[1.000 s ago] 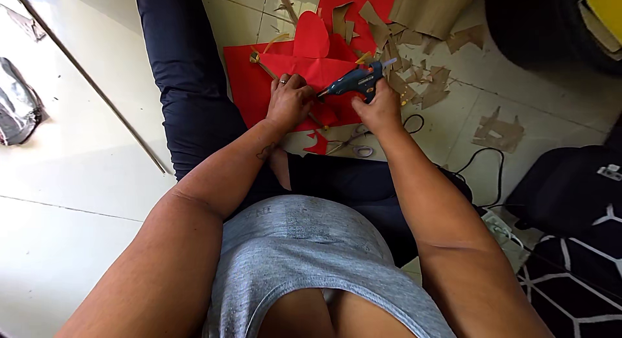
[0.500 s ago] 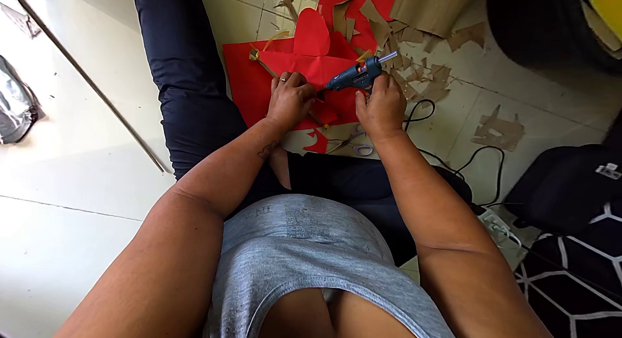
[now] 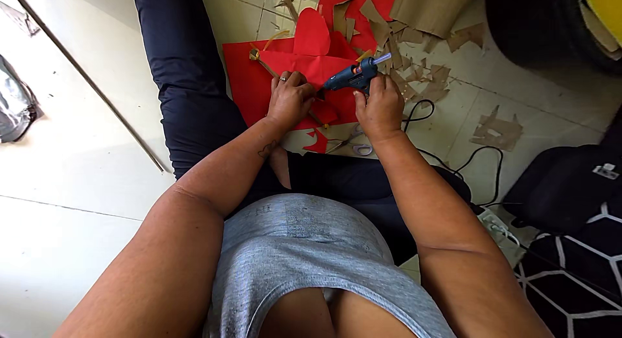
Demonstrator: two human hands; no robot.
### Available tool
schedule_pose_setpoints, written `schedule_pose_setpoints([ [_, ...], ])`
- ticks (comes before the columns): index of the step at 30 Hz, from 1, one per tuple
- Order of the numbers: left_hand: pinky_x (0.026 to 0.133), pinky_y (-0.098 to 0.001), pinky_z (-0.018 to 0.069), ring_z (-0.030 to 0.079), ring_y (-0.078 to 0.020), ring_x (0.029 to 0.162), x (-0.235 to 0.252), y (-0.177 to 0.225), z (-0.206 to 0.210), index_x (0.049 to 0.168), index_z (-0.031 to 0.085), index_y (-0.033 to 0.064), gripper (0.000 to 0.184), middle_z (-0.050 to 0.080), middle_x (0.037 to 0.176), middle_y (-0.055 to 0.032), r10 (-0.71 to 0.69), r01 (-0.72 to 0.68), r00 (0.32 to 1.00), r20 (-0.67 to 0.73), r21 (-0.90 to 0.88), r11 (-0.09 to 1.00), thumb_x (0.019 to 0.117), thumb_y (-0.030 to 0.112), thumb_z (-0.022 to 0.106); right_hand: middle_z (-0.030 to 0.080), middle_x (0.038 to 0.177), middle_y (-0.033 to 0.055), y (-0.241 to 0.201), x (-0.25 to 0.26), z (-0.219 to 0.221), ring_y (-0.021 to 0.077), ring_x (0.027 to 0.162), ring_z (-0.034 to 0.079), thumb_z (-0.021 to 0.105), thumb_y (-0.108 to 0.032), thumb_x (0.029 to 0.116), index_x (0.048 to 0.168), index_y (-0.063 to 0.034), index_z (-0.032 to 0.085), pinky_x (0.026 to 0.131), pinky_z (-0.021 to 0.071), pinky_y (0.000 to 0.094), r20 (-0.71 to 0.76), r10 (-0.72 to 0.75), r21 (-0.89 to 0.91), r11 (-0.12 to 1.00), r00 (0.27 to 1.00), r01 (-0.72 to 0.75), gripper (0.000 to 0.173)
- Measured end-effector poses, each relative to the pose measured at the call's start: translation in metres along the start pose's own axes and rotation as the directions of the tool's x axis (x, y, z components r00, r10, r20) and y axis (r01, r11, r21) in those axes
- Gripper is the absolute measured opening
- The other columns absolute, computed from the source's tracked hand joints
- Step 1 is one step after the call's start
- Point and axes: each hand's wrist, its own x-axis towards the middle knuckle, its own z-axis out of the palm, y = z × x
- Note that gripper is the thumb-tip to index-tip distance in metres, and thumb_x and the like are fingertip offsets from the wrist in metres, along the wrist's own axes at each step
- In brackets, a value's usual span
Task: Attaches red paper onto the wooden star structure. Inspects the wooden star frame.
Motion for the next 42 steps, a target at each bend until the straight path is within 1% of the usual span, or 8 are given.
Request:
schedule_pose_setpoints([
  [21, 0.102, -0.0565, 0.0385, 0.059, -0.0359, 0.116, 0.000, 0.000, 0.000, 0.103, 0.078, 0.0122, 0.016, 0.068, 0.115, -0.0144, -0.001, 0.001, 1.000, -0.010, 0.000, 1.000, 0.0967, 0.020, 0.065, 0.066, 0.116, 0.0312, 0.007, 0.004, -0.004, 0.0469, 0.111, 0.066, 0.062, -0.014, 0.1005, 0.122, 0.0120, 0.061, 0.095, 0.0527, 0.0561, -0.022, 0.014, -0.018, 1.000, 1.000, -0.015, 0.034],
  [27, 0.102, -0.0558, 0.0385, 0.059, -0.0358, 0.116, 0.001, -0.001, 0.002, 0.103, 0.077, 0.0121, 0.016, 0.068, 0.114, -0.0139, 0.003, -0.003, 1.000, -0.011, 0.005, 1.000, 0.0969, 0.020, 0.065, 0.065, 0.118, 0.0318, 0.009, 0.005, -0.004, 0.0468, 0.114, 0.065, 0.062, -0.015, 0.1012, 0.123, 0.0126, 0.061, 0.098, 0.0512, 0.0566, 0.012, 0.053, -0.008, 0.999, 0.999, -0.053, 0.035],
  [31, 0.103, -0.0559, 0.0383, 0.058, -0.0364, 0.117, 0.001, 0.000, 0.002, 0.104, 0.077, 0.0109, 0.017, 0.068, 0.115, -0.0143, -0.009, 0.009, 1.000, 0.000, 0.005, 1.000, 0.0973, 0.020, 0.065, 0.064, 0.124, 0.0317, 0.016, 0.005, -0.002, 0.0458, 0.118, 0.064, 0.062, -0.017, 0.1011, 0.126, 0.0125, 0.060, 0.101, 0.0500, 0.0561, 0.024, 0.106, 0.048, 0.993, 0.994, -0.107, 0.039],
  [33, 0.102, -0.0552, 0.0386, 0.058, -0.0361, 0.116, 0.002, 0.000, 0.003, 0.104, 0.077, 0.0106, 0.017, 0.068, 0.114, -0.0142, -0.010, 0.010, 1.000, -0.014, 0.008, 1.000, 0.0974, 0.021, 0.064, 0.064, 0.124, 0.0304, 0.025, 0.006, 0.001, 0.0435, 0.117, 0.064, 0.064, -0.020, 0.0996, 0.127, 0.0119, 0.058, 0.101, 0.0499, 0.0556, 0.049, 0.159, 0.130, 0.978, 0.986, -0.164, 0.042],
  [35, 0.102, -0.0543, 0.0387, 0.058, -0.0358, 0.116, 0.002, -0.001, 0.004, 0.104, 0.076, 0.0106, 0.017, 0.067, 0.113, -0.0143, -0.015, 0.016, 1.000, -0.021, 0.014, 1.000, 0.0979, 0.021, 0.064, 0.065, 0.122, 0.0282, 0.036, 0.008, 0.004, 0.0404, 0.116, 0.064, 0.071, -0.024, 0.0954, 0.127, 0.0101, 0.059, 0.102, 0.0486, 0.0547, 0.106, 0.264, 0.249, 0.926, 0.959, -0.283, 0.048],
  [38, 0.100, -0.0560, 0.0400, 0.059, -0.0381, 0.115, 0.003, 0.000, 0.005, 0.103, 0.075, 0.0083, 0.017, 0.067, 0.113, -0.0166, -0.013, 0.013, 0.999, -0.042, 0.006, 1.000, 0.0971, 0.019, 0.064, 0.066, 0.120, 0.0268, 0.060, 0.011, 0.006, 0.0373, 0.114, 0.064, 0.078, -0.029, 0.0920, 0.129, 0.0073, 0.059, 0.102, 0.0472, 0.0558, 0.235, 0.419, 0.386, 0.788, 0.877, -0.480, 0.055],
  [40, 0.100, -0.0560, 0.0398, 0.059, -0.0382, 0.115, 0.003, 0.000, 0.005, 0.103, 0.075, 0.0081, 0.017, 0.067, 0.113, -0.0166, -0.016, 0.016, 0.999, -0.044, 0.009, 1.000, 0.0972, 0.019, 0.063, 0.065, 0.120, 0.0248, 0.083, 0.010, 0.013, 0.0334, 0.106, 0.066, 0.078, -0.034, 0.0920, 0.129, 0.0058, 0.060, 0.095, 0.0525, 0.0532, 0.282, 0.490, 0.466, 0.682, 0.825, -0.564, 0.057],
  [42, 0.101, -0.0559, 0.0393, 0.058, -0.0378, 0.116, 0.003, 0.000, 0.005, 0.103, 0.075, 0.0083, 0.017, 0.067, 0.114, -0.0163, -0.018, 0.019, 0.999, -0.035, 0.013, 1.000, 0.0974, 0.019, 0.063, 0.065, 0.121, 0.0191, 0.103, 0.009, 0.018, 0.0250, 0.097, 0.066, 0.075, -0.038, 0.0936, 0.132, 0.0029, 0.059, 0.087, 0.0551, 0.0451, 0.305, 0.578, 0.545, 0.547, 0.757, -0.636, 0.058],
])
